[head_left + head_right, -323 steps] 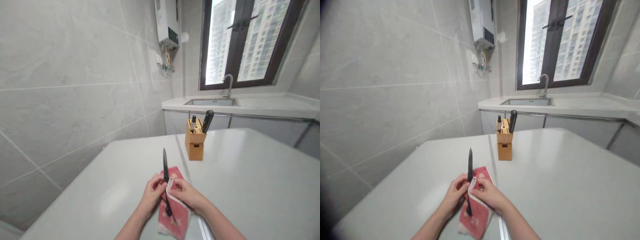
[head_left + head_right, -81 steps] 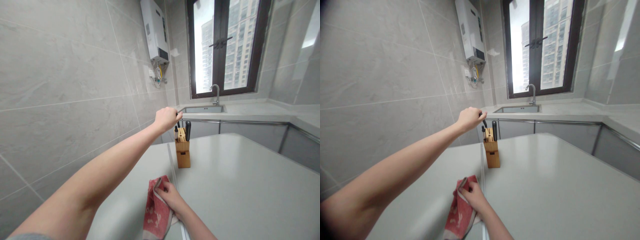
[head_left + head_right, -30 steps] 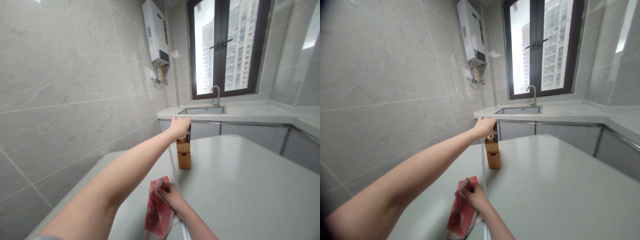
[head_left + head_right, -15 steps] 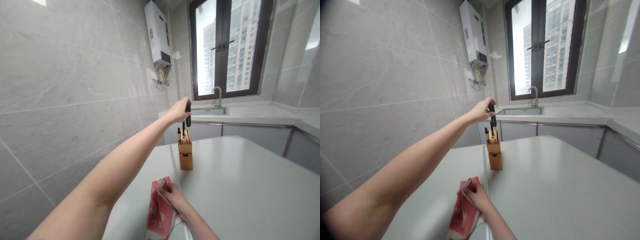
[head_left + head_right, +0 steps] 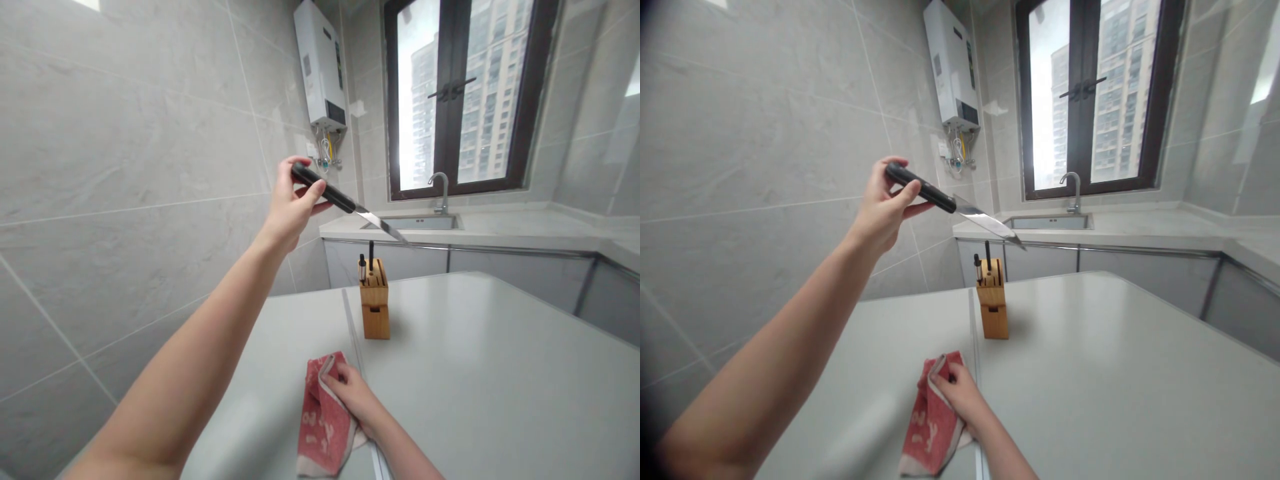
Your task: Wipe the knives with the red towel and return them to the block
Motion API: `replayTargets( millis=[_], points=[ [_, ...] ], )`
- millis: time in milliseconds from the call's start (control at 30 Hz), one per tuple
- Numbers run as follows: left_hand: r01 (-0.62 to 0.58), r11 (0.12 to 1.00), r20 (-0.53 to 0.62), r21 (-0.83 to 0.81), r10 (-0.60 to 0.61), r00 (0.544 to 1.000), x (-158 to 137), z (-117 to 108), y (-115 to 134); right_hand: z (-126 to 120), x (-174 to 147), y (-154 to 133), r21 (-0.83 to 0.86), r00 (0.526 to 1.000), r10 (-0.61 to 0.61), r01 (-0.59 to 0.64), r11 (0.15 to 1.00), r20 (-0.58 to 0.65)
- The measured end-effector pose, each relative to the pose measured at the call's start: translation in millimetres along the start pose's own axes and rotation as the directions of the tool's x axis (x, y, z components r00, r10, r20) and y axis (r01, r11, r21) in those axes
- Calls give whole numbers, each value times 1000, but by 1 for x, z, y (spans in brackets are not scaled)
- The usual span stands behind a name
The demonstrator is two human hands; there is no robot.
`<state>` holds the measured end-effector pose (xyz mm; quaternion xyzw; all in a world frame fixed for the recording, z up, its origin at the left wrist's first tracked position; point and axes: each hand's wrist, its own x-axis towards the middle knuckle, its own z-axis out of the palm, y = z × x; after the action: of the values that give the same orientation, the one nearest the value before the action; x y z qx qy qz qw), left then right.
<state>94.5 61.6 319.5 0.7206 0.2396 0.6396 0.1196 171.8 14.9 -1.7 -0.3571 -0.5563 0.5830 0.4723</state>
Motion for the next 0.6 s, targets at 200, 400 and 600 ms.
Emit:
replayTargets(
  millis=[200,400,600],
  points=[
    [107,934,-240,-341,-197,951,-87,-52,-3,1,1,6,47,999,29,-30,998,14],
    [179,756,-421,-629,-525,740,-150,-118,-40,-1,5,10,31,999,19,-20,999,27],
    [300,427,-257,-853,-843,472,-222,-144,-90,1,5,9,185,1000,19,-19,982,6]
  ],
)
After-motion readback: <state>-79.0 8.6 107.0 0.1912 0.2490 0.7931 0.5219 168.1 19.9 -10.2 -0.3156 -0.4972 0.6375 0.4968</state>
